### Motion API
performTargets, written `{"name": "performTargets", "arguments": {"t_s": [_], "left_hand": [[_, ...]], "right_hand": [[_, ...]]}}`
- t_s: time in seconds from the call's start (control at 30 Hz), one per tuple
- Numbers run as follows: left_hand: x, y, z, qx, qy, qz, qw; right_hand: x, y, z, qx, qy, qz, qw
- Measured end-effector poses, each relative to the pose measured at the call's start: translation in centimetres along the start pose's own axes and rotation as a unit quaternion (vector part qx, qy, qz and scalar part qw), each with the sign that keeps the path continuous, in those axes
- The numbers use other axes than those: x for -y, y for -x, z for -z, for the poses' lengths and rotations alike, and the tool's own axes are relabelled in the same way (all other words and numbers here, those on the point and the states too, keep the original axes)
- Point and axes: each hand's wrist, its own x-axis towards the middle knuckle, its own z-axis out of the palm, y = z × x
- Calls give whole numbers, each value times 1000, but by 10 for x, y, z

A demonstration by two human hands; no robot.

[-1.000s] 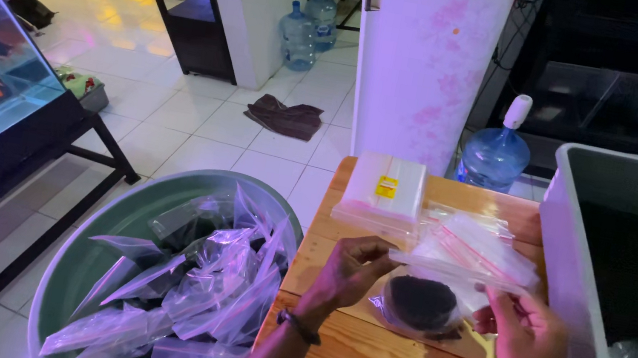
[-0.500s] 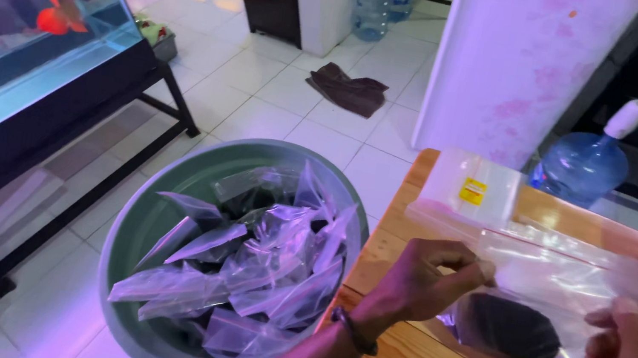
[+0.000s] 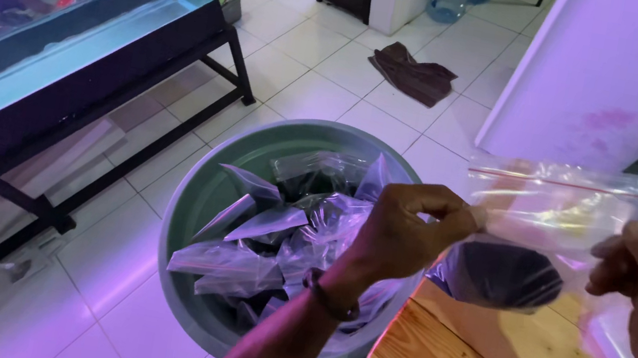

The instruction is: The person scoops dark soil from a large container into small plastic bags using a clear plastic scoop. They then seal the bags and place them into a green basin.

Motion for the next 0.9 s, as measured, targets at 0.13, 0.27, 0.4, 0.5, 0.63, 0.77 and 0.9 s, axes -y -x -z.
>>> {"name": "performTargets", "arguments": {"t_s": [0.13,0.27,0.4,0.5,0.63,0.77,0.9], "left_hand": [[5,-4,53,-18,-57,7,998],[9,-3,101,-50,-62,70,994],[42,-1,145,-84,-115,85,986],[61,1,166,-110,-134,92,981],[120,8,189,-170,-156,70,970],[164,15,200,-195,-189,73,960],[200,26,207,-215,-224,82,947]], "right_hand": [[67,-6,-73,14,19,-55,998],[59,-33,-125,103,-24,-76,991],[47,-56,-180,163,-55,-95,981],[24,-72,-219,197,-72,-95,973],[-10,-89,-268,224,-70,-61,970],[-47,-109,-313,242,-115,-78,960],[-80,-121,-354,255,-134,-71,955]]}}
